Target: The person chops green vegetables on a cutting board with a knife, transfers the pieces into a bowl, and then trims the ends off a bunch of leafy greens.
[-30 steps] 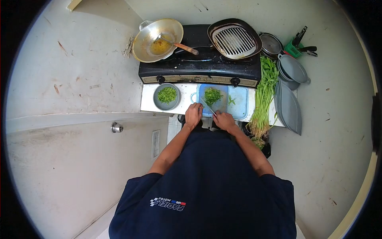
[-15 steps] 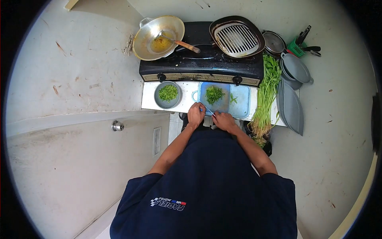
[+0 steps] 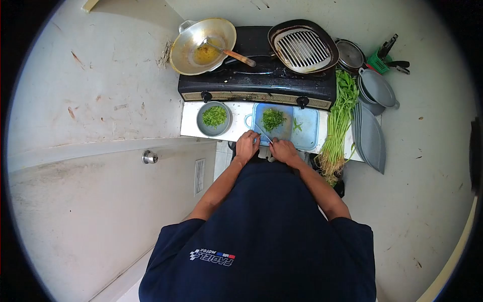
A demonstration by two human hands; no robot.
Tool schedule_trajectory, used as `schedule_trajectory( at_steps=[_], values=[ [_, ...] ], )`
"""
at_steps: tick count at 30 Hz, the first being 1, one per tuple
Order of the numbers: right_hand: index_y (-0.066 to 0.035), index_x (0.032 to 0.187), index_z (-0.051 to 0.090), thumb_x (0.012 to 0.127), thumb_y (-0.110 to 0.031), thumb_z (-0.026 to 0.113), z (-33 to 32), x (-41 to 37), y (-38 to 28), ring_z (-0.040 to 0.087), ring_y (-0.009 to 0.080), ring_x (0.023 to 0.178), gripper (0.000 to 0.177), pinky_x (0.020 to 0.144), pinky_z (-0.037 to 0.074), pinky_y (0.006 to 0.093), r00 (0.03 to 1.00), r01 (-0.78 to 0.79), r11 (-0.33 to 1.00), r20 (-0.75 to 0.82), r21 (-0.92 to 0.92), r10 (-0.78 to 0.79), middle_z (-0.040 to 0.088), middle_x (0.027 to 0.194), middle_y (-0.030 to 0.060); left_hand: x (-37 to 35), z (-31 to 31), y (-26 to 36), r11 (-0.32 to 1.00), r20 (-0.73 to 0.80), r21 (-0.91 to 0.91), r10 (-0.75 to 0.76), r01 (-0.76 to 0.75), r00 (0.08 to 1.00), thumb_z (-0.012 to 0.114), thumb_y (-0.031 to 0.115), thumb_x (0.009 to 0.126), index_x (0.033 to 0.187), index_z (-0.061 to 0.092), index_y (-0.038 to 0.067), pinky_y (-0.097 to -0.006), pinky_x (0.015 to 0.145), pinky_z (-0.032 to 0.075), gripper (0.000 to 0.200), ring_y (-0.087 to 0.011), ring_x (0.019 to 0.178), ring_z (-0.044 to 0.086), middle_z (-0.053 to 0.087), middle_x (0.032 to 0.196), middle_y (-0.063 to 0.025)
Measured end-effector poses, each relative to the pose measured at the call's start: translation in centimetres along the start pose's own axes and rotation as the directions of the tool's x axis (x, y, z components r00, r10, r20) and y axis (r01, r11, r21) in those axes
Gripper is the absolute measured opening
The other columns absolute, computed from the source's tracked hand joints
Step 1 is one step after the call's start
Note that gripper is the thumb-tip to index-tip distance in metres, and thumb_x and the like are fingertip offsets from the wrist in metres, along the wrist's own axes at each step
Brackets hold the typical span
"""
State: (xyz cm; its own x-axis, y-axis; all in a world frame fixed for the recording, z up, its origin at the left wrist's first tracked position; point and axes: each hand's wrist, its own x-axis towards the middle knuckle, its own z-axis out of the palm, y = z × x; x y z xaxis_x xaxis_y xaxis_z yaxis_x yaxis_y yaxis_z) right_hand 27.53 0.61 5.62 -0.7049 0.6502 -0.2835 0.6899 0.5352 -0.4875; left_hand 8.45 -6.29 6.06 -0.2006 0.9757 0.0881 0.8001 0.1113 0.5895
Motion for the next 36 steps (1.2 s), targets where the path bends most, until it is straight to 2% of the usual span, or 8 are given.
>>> schedule_trajectory(
  at_steps=[2,8,14,17,23,29,32,36],
  values=[
    [0.004,0.102,0.064,0.103,-0.033,0.052,-0.6,-0.1,-0.1,0.073,0.0421,0.080,0.038,0.075,0.058,0.0526,0.999,-0.027,0.999,0.022,0.024,0.026,0.073,0.085,0.0254,-0.2,0.2,-0.3,1.000,-0.005,-0.015,0.003,-0.003,1.000,0.071,0.011,0.088,0.094,0.074,0.005,-0.0437,0.078,0.055,0.009,-0.0339,0.087,0.068,0.068,0.091,-0.0110],
    [0.004,0.100,0.063,0.103,-0.033,0.052,0.6,-0.2,0.3,0.071,0.0448,0.073,0.039,0.069,0.058,0.0537,0.997,0.078,0.996,-0.029,0.041,-0.077,0.071,0.077,0.0264,0.0,-0.1,0.0,0.996,0.023,-0.049,-0.071,0.072,0.997,0.069,0.010,0.090,0.093,0.076,0.006,-0.0436,0.078,0.055,0.009,-0.0341,0.086,0.068,0.070,0.092,-0.0114],
    [0.005,0.100,0.063,0.103,-0.034,0.052,0.5,-0.4,-0.3,0.072,0.0449,0.073,0.040,0.068,0.057,0.0540,0.999,0.036,0.999,-0.008,0.026,-0.035,0.071,0.078,0.0272,0.0,0.3,-0.4,0.996,0.018,-0.058,-0.062,0.063,0.998,0.070,0.012,0.090,0.093,0.076,0.006,-0.0438,0.077,0.055,0.009,-0.0344,0.085,0.068,0.070,0.091,-0.0122],
    [0.003,0.105,0.063,0.104,-0.033,0.050,1.0,0.3,-0.4,0.074,0.0418,0.080,0.038,0.075,0.058,0.0526,1.000,0.016,1.000,0.023,-0.021,-0.015,0.073,0.084,0.0247,0.1,0.2,-0.2,0.997,0.000,-0.065,-0.042,0.042,0.999,0.069,0.010,0.089,0.094,0.076,0.006,-0.0434,0.076,0.055,0.010,-0.0347,0.084,0.068,0.070,0.091,-0.0124],
    [0.001,0.105,0.063,0.103,-0.032,0.049,0.7,0.5,-0.7,0.074,0.0410,0.081,0.036,0.076,0.058,0.0528,1.000,0.010,1.000,0.021,-0.002,-0.010,0.074,0.085,0.0237,0.3,-1.0,-1.0,0.983,0.004,-0.175,0.058,-0.056,0.998,0.063,0.001,0.083,0.097,0.078,0.005,-0.0424,0.076,0.055,0.020,-0.0332,0.082,0.069,0.070,0.096,-0.0131],
    [0.002,0.103,0.064,0.103,-0.033,0.050,0.6,0.3,-0.7,0.074,0.0419,0.079,0.037,0.075,0.057,0.0543,1.000,0.002,1.000,-0.001,-0.009,-0.002,0.074,0.084,0.0240,1.2,-0.7,-2.0,0.976,0.024,-0.199,0.090,-0.084,0.996,0.073,0.004,0.082,0.096,0.078,0.004,-0.0401,0.075,0.054,0.014,-0.0308,0.080,0.066,0.069,0.096,-0.0121],
    [0.002,0.101,0.064,0.103,-0.033,0.051,0.8,0.3,-0.5,0.074,0.0419,0.078,0.038,0.073,0.057,0.0543,1.000,0.019,1.000,-0.014,0.006,-0.019,0.073,0.083,0.0243,1.5,-0.9,-0.8,0.972,0.101,-0.206,-0.089,0.108,0.991,0.077,0.007,0.083,0.092,0.077,0.004,-0.0383,0.073,0.053,0.010,-0.0289,0.078,0.065,0.068,0.095,-0.0113],
    [0.003,0.099,0.064,0.102,-0.034,0.053,0.1,0.0,-0.3,0.073,0.0429,0.075,0.039,0.070,0.058,0.0540,1.000,0.000,0.997,-0.019,0.075,0.002,0.072,0.080,0.0254,1.4,0.5,-0.9,0.946,0.043,-0.257,-0.191,0.196,0.981,0.081,0.007,0.080,0.092,0.074,0.004,-0.0376,0.072,0.052,0.014,-0.0256,0.076,0.063,0.065,0.094,-0.0114]
  ],
)
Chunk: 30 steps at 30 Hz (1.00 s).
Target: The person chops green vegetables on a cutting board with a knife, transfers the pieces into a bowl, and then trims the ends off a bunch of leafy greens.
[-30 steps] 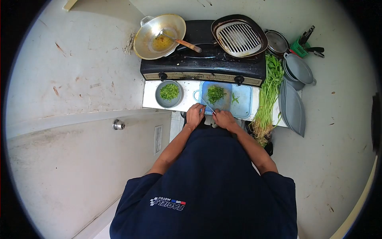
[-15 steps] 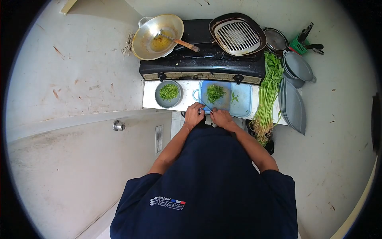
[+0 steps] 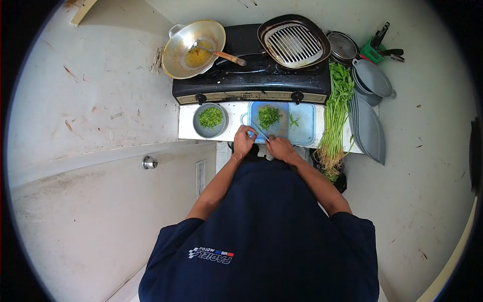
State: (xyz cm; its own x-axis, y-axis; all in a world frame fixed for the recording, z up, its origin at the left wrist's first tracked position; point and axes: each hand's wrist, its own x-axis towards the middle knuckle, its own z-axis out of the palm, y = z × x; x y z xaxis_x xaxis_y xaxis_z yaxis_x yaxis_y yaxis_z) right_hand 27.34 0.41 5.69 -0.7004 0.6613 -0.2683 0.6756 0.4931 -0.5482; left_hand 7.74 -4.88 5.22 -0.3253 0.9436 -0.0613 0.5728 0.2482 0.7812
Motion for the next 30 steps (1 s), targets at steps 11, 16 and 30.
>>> schedule_trajectory(
  at_steps=[11,16,30],
  values=[
    [0.002,0.097,0.065,0.102,-0.034,0.053,0.1,-0.7,0.0,0.072,0.0432,0.075,0.038,0.070,0.058,0.0539,0.999,0.049,0.997,0.010,-0.055,-0.049,0.072,0.080,0.0255,0.0,1.2,-2.3,0.971,-0.081,-0.117,-0.219,0.209,0.972,0.092,0.014,0.072,0.103,0.067,0.003,-0.0355,0.071,0.053,0.041,-0.0208,0.075,0.059,0.061,0.101,-0.0106],
    [0.002,0.098,0.065,0.101,-0.033,0.054,0.2,-0.2,-0.5,0.073,0.0422,0.075,0.037,0.071,0.058,0.0532,1.000,0.029,0.998,0.008,-0.051,-0.029,0.072,0.080,0.0250,0.0,1.5,-3.3,0.956,-0.055,-0.160,-0.257,0.245,0.965,0.093,0.017,0.072,0.102,0.067,0.002,-0.0344,0.071,0.054,0.042,-0.0199,0.075,0.060,0.061,0.101,-0.0102],
    [0.002,0.100,0.064,0.102,-0.033,0.053,0.0,-0.2,-0.4,0.073,0.0426,0.076,0.037,0.071,0.057,0.0540,1.000,-0.004,0.999,0.021,-0.034,0.005,0.073,0.080,0.0239,-0.3,1.1,-2.8,0.964,-0.067,-0.165,-0.223,0.210,0.973,0.093,0.022,0.073,0.100,0.067,0.003,-0.0323,0.069,0.053,0.042,-0.0180,0.073,0.060,0.061,0.099,-0.0088]
  ],
)
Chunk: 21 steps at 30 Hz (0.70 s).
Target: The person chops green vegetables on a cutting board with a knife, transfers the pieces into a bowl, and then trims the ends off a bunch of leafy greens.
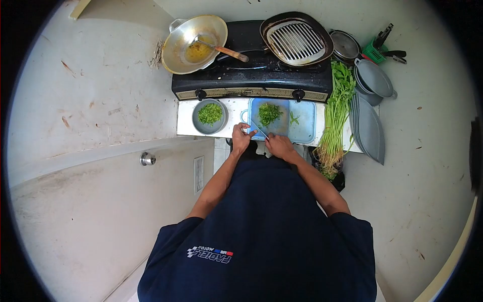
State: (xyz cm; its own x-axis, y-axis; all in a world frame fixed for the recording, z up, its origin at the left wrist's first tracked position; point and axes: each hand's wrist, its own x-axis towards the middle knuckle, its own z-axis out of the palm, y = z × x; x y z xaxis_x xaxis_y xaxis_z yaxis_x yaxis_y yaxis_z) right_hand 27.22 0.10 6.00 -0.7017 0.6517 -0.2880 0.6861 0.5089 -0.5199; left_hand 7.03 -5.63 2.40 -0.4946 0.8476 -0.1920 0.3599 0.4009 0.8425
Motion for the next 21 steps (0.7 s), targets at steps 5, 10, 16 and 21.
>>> schedule_trajectory(
  at_steps=[5,10,16,21],
  values=[
    [0.002,0.100,0.063,0.103,-0.033,0.053,-0.29,-0.10,-0.40,0.072,0.0430,0.075,0.037,0.070,0.057,0.0537,0.999,0.028,0.999,0.019,-0.029,-0.028,0.072,0.079,0.0242,0.06,-0.11,0.03,1.000,0.012,0.024,-0.004,0.004,1.000,0.093,0.021,0.074,0.100,0.067,0.003,-0.0324,0.068,0.053,0.041,-0.0183,0.072,0.060,0.061,0.099,-0.0092],
    [0.002,0.103,0.063,0.103,-0.034,0.053,0.36,0.05,-0.03,0.073,0.0420,0.075,0.037,0.069,0.058,0.0528,0.998,0.053,0.998,0.038,-0.043,-0.051,0.072,0.080,0.0243,0.14,-0.02,-0.46,1.000,0.012,0.003,0.007,-0.007,1.000,0.093,0.020,0.074,0.100,0.067,0.002,-0.0331,0.069,0.055,0.040,-0.0194,0.074,0.062,0.061,0.101,-0.0107],
    [0.001,0.103,0.063,0.103,-0.033,0.053,0.40,0.12,-0.01,0.074,0.0403,0.075,0.036,0.069,0.058,0.0514,0.998,0.051,0.996,0.024,-0.072,-0.050,0.073,0.079,0.0228,0.28,0.07,-0.80,0.999,0.019,-0.020,-0.030,0.031,0.999,0.093,0.019,0.074,0.100,0.067,0.002,-0.0330,0.069,0.056,0.040,-0.0195,0.076,0.064,0.061,0.102,-0.0106],
    [0.001,0.102,0.064,0.101,-0.032,0.054,0.44,0.34,-0.21,0.074,0.0393,0.074,0.034,0.069,0.058,0.0510,0.999,0.042,0.995,-0.001,-0.086,-0.042,0.073,0.079,0.0221,0.36,-0.09,-0.71,0.996,0.024,-0.041,-0.076,0.077,0.997,0.093,0.019,0.073,0.099,0.068,0.005,-0.0319,0.072,0.054,0.039,-0.0176,0.081,0.062,0.063,0.101,-0.0084]
  ],
)
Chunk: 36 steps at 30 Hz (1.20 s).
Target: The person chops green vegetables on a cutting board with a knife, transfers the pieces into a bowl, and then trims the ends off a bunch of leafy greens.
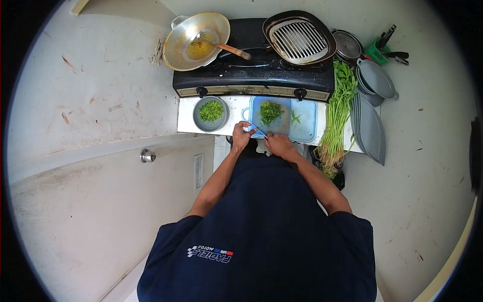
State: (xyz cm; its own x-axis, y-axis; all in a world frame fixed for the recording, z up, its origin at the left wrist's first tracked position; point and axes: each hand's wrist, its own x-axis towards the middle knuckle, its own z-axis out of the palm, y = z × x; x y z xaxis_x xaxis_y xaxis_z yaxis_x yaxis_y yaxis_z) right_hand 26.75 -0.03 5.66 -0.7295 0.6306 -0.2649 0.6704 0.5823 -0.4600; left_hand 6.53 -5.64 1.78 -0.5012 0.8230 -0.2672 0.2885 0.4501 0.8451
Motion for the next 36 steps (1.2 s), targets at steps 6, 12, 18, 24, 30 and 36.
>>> schedule_trajectory(
  at_steps=[6,12,18,24,30,36],
  values=[
    [0.004,0.103,0.061,0.103,-0.034,0.051,-0.1,0.0,0.1,0.071,0.0454,0.075,0.039,0.071,0.056,0.0565,1.000,-0.016,0.996,0.022,0.086,0.014,0.071,0.080,0.0270,0.3,0.1,-0.6,1.000,0.003,-0.020,-0.017,0.017,1.000,0.094,0.019,0.072,0.099,0.067,0.005,-0.0320,0.077,0.053,0.041,-0.0174,0.088,0.061,0.064,0.098,-0.0067],
    [0.002,0.101,0.062,0.103,-0.035,0.051,0.2,-0.2,0.2,0.071,0.0450,0.074,0.039,0.070,0.056,0.0560,0.999,-0.040,0.993,-0.014,0.112,0.042,0.071,0.077,0.0264,0.6,0.2,-1.1,1.000,-0.004,0.011,0.029,-0.029,1.000,0.095,0.021,0.070,0.096,0.065,0.004,-0.0316,0.078,0.052,0.044,-0.0175,0.088,0.061,0.064,0.096,-0.0062],
    [0.002,0.101,0.063,0.103,-0.035,0.052,0.0,-0.3,0.1,0.071,0.0451,0.071,0.039,0.068,0.056,0.0562,0.999,-0.026,0.995,-0.039,0.092,0.030,0.070,0.075,0.0257,0.5,-0.1,0.0,0.999,0.020,0.034,-0.034,0.034,0.999,0.096,0.021,0.069,0.095,0.065,0.003,-0.0314,0.080,0.052,0.044,-0.0180,0.087,0.061,0.065,0.094,-0.0063],
    [0.001,0.103,0.064,0.102,-0.034,0.054,0.5,-0.4,0.1,0.073,0.0417,0.073,0.037,0.067,0.058,0.0526,1.000,0.011,1.000,-0.012,0.026,-0.010,0.072,0.077,0.0221,0.5,-0.2,0.0,0.999,0.027,0.020,-0.050,0.050,0.998,0.096,0.019,0.069,0.094,0.065,0.003,-0.0318,0.083,0.053,0.043,-0.0185,0.089,0.062,0.065,0.093,-0.0065],
    [0.003,0.103,0.063,0.102,-0.033,0.054,0.0,-0.2,0.0,0.072,0.0424,0.071,0.037,0.066,0.057,0.0531,1.000,0.017,1.000,-0.025,0.024,-0.017,0.071,0.075,0.0238,0.6,-0.1,-0.3,0.999,0.025,0.010,-0.033,0.032,0.999,0.096,0.020,0.069,0.096,0.065,0.002,-0.0325,0.085,0.053,0.044,-0.0188,0.089,0.062,0.066,0.093,-0.0068],
    [0.000,0.099,0.064,0.101,-0.032,0.056,-0.5,0.1,-0.5,0.073,0.0397,0.073,0.033,0.068,0.058,0.0518,0.999,-0.010,1.000,-0.037,-0.001,0.010,0.073,0.079,0.0218,1.1,0.1,-1.4,1.000,0.037,0.021,-0.005,0.005,0.999,0.096,0.021,0.068,0.096,0.065,0.003,-0.0324,0.084,0.053,0.045,-0.0189,0.089,0.062,0.066,0.093,-0.0069]
  ],
)
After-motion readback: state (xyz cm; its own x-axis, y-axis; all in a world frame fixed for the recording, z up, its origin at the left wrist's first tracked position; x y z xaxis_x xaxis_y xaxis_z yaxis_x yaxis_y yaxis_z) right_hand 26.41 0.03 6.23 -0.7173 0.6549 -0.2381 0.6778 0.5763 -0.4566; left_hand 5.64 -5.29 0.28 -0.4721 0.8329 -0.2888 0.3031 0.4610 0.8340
